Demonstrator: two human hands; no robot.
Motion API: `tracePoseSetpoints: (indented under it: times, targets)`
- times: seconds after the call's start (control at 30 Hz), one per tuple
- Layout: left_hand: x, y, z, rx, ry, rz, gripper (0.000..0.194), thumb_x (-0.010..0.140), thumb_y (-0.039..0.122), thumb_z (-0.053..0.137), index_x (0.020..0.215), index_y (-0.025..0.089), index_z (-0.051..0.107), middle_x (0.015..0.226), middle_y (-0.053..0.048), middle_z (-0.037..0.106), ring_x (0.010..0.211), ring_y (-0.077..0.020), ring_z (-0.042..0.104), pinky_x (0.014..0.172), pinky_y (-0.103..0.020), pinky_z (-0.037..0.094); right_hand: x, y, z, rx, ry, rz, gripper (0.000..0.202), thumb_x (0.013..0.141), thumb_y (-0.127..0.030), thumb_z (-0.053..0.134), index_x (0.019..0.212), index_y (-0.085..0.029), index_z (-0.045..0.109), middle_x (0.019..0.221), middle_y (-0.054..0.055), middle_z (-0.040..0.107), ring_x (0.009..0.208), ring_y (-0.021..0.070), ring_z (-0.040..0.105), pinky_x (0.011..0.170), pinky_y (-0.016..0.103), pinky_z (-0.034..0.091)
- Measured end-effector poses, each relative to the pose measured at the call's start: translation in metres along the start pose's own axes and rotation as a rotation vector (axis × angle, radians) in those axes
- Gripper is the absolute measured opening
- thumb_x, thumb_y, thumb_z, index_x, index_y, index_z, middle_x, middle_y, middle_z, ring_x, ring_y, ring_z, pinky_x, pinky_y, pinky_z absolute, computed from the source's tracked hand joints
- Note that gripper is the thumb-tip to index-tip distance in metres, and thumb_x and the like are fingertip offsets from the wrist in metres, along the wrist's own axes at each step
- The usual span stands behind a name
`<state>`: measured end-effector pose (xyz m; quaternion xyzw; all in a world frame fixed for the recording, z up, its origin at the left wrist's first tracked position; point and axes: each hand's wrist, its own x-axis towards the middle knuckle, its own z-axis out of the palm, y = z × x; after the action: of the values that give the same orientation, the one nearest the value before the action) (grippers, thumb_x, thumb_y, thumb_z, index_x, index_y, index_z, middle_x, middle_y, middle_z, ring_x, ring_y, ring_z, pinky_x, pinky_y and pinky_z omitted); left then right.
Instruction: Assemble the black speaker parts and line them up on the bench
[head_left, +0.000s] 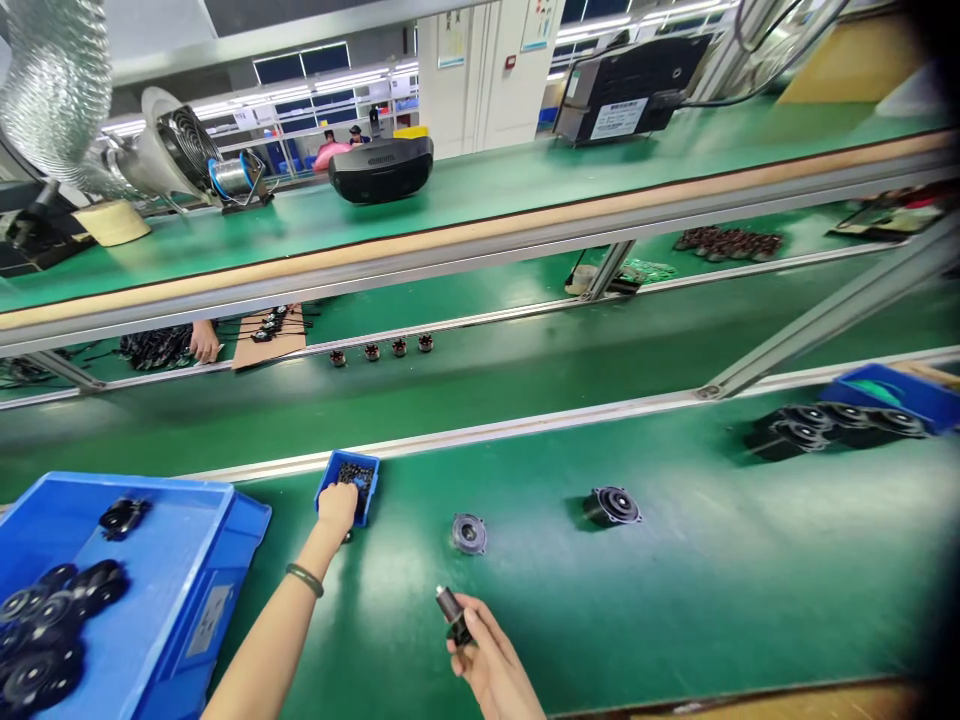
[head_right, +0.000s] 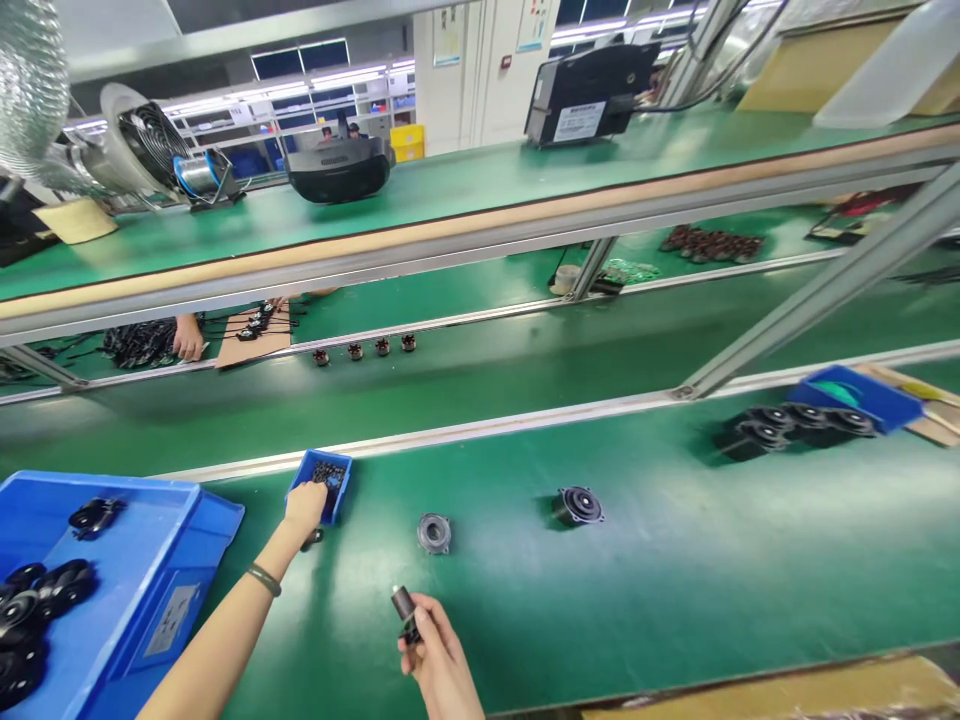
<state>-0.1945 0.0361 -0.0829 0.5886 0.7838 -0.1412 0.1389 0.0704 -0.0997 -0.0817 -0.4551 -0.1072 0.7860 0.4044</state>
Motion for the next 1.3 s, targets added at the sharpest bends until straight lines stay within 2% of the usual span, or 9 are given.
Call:
tracePoseSetpoints:
  times: [0.23,0.33,0.4,0.5,0.6,0.7,0.77,1.1,1.3]
  targets:
    - [-0.008,-0.002,-0.003,-0.125,0.062,-0.139,0.020,0.090,0.028,0.059,0.096,0.011,0.065,0.100,-0.008,0.069,0.098,-0.0216,0.065,0.091,-0.044,0.051,-0.010,-0.002,-0.013,0.126,-0.023,0.054,0.050,0.063,-0.052,0.080,0.098,-0.018,0.069,0.083,0.006,0.069,0.064,0.0114,0.056,0.052,0.021,0.039]
    - [-0.015,-0.004,-0.016,-0.271,0.109,-0.155,0.016,0.088,0.021,0.060,0.091,0.007,0.066,0.099,-0.016,0.070,0.100,-0.0270,0.066,0.090,-0.045,0.050,-0.013,0.003,-0.017,0.126,0.005,0.042,0.052,0.060,-0.053,0.082,0.097,-0.018,0.069,0.083,0.006,0.069,0.062,0.0110,0.055,0.053,0.021,0.040]
    - [-0.028,0.001,-0.023,-0.408,0.141,-0.125,0.015,0.087,0.020,0.057,0.089,0.008,0.067,0.096,-0.019,0.070,0.100,-0.0290,0.066,0.088,-0.043,0.050,-0.015,0.005,-0.018,0.103,0.024,-0.008,0.054,0.060,-0.054,0.081,0.098,-0.018,0.068,0.082,0.006,0.069,0.062,0.0111,0.055,0.053,0.021,0.040]
    - [-0.063,0.026,-0.019,-0.634,0.123,-0.010,0.021,0.091,0.028,0.051,0.090,0.013,0.067,0.092,-0.012,0.073,0.091,-0.0216,0.069,0.082,-0.032,0.053,-0.020,0.003,-0.014,0.003,0.015,-0.114,0.056,0.064,-0.058,0.076,0.103,-0.020,0.067,0.088,0.007,0.068,0.066,0.0132,0.056,0.055,0.023,0.042]
    - [-0.107,0.065,0.004,-0.992,0.010,0.103,0.029,0.089,0.040,0.055,0.093,0.014,0.067,0.092,-0.009,0.074,0.081,-0.0155,0.070,0.074,-0.024,0.055,-0.027,-0.006,-0.007,-0.162,0.015,-0.244,0.053,0.068,-0.060,0.071,0.107,-0.023,0.065,0.100,0.007,0.067,0.067,0.0144,0.056,0.060,0.027,0.047]
    - [-0.143,0.096,0.028,-1.810,-0.176,0.050,0.050,0.061,0.048,0.083,0.094,0.013,0.071,0.088,-0.010,0.074,0.075,-0.0158,0.069,0.071,-0.025,0.056,-0.033,-0.018,-0.002,-0.266,0.050,-0.370,0.049,0.069,-0.059,0.071,0.103,-0.025,0.065,0.095,0.005,0.067,0.063,0.0148,0.055,0.065,0.031,0.050]
    - [-0.156,0.106,0.037,-2.049,-0.209,-0.010,0.053,0.047,0.045,0.090,0.087,0.014,0.074,0.084,-0.009,0.075,0.074,-0.0156,0.068,0.072,-0.024,0.055,-0.037,-0.026,-0.001,-0.321,0.041,-0.405,0.048,0.068,-0.059,0.071,0.101,-0.024,0.067,0.088,0.005,0.067,0.063,0.0166,0.055,0.067,0.032,0.050]
    - [-0.156,0.100,0.034,-1.660,-0.080,0.195,0.033,0.057,0.047,0.084,0.074,0.020,0.078,0.083,-0.010,0.075,0.078,-0.0225,0.067,0.073,-0.031,0.055,-0.031,-0.035,-0.023,-0.532,0.028,-0.408,0.058,0.072,-0.060,0.067,0.121,-0.028,0.064,0.098,0.005,0.071,0.061,0.0148,0.051,0.065,0.031,0.047]
    - [-0.142,0.098,0.045,-1.607,-0.186,0.420,0.028,0.064,0.045,0.081,0.075,0.020,0.078,0.090,-0.009,0.069,0.077,-0.0185,0.064,0.068,-0.028,0.053,-0.018,-0.040,-0.031,-0.291,-0.088,-0.257,0.049,0.075,-0.054,0.068,0.116,-0.027,0.067,0.098,0.005,0.070,0.061,0.0116,0.050,0.061,0.027,0.043]
